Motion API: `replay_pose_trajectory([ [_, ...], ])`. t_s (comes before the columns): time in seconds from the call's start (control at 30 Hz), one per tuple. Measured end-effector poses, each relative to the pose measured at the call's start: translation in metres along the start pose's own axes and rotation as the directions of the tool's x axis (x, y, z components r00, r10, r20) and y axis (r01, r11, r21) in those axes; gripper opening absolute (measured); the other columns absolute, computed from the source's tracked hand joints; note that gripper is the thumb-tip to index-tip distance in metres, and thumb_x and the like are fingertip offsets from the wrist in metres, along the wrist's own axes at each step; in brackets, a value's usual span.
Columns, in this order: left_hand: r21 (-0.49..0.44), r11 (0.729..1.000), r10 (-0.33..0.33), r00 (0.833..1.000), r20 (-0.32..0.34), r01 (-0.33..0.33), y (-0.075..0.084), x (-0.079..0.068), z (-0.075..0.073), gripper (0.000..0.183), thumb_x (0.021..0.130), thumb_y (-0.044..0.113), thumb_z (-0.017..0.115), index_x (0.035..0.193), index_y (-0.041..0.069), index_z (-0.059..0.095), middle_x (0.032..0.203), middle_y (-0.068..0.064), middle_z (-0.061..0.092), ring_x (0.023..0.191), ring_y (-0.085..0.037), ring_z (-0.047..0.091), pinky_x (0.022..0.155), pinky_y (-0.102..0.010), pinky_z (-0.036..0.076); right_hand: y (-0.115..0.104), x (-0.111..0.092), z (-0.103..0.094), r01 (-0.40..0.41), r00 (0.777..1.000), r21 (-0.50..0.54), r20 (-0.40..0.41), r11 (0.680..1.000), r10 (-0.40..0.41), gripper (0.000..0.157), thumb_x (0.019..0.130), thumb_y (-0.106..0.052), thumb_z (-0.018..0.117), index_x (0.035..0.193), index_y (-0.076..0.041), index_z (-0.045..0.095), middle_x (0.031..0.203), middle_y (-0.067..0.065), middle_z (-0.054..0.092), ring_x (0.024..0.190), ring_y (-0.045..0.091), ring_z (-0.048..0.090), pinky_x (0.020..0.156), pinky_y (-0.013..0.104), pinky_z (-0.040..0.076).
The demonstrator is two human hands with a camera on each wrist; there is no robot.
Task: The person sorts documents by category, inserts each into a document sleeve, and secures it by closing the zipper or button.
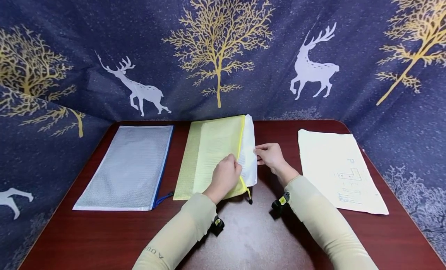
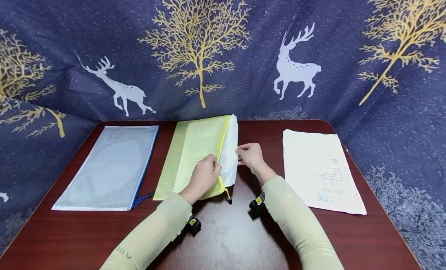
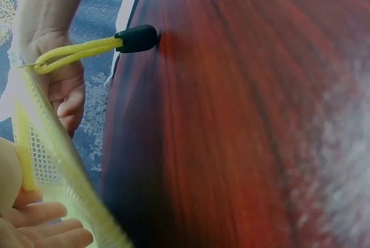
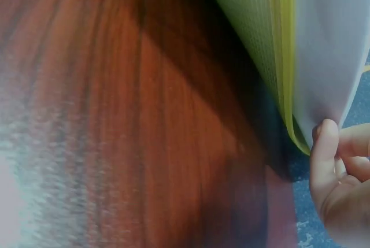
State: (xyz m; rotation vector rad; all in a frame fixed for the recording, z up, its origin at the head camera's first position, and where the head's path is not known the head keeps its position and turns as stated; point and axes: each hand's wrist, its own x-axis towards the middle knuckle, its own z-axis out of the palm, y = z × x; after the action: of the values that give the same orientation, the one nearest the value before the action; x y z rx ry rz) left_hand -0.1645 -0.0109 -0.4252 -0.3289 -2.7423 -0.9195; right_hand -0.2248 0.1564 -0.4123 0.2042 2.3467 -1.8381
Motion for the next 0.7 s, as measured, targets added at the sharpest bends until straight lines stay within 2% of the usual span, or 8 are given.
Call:
replay_pose_trajectory([
  [0.13,-0.011,1.000,0.013,1.000,0.028,-0.013,-0.001,-0.001,0.003,0.009,0.089,0.011,0.050,0.081,0.007,0.052,0.068,-0.001,0.052,0.057,-0.013,0.047,0.050,-0.023,0.041,0.003,-0.002,0.003,-0.009,1.000,0.021,0.011,1.000,0.009,0.030,0.089,-0.002,0.054,0.115,0.013,0.061,0.072,0.002,0.063,0.055,0.007,0.060,0.050,0.022,0.053],
  [0.3,-0.001,1.000,0.029,0.999,0.027,-0.029,-0.001,-0.003,0.003,0.008,0.089,0.010,0.051,0.081,0.007,0.052,0.067,-0.001,0.052,0.056,-0.013,0.047,0.050,-0.022,0.040,0.007,-0.003,0.007,-0.023,1.000,0.009,0.012,1.000,0.022,0.030,0.090,-0.004,0.057,0.116,0.010,0.061,0.074,0.001,0.063,0.057,0.007,0.059,0.048,0.022,0.052],
  [0.5,0.001,0.999,0.041,0.999,0.016,-0.041,0.001,-0.003,0.000,0.009,0.088,0.010,0.051,0.079,0.008,0.050,0.067,-0.001,0.050,0.056,-0.014,0.046,0.049,-0.024,0.039,0.009,-0.005,0.017,-0.015,0.999,-0.042,-0.044,0.999,0.013,0.023,0.088,-0.011,0.061,0.105,0.004,0.065,0.068,-0.002,0.060,0.058,0.008,0.055,0.046,0.021,0.048],
  [0.7,0.005,0.997,0.072,0.997,-0.009,-0.072,0.005,-0.003,-0.001,0.009,0.087,0.010,0.052,0.078,0.008,0.049,0.066,-0.002,0.050,0.056,-0.015,0.046,0.049,-0.026,0.039,0.009,-0.006,0.026,-0.007,0.998,-0.079,-0.069,0.997,0.002,0.020,0.086,-0.012,0.064,0.100,0.002,0.068,0.083,0.005,0.061,0.062,0.008,0.054,0.049,0.020,0.048],
])
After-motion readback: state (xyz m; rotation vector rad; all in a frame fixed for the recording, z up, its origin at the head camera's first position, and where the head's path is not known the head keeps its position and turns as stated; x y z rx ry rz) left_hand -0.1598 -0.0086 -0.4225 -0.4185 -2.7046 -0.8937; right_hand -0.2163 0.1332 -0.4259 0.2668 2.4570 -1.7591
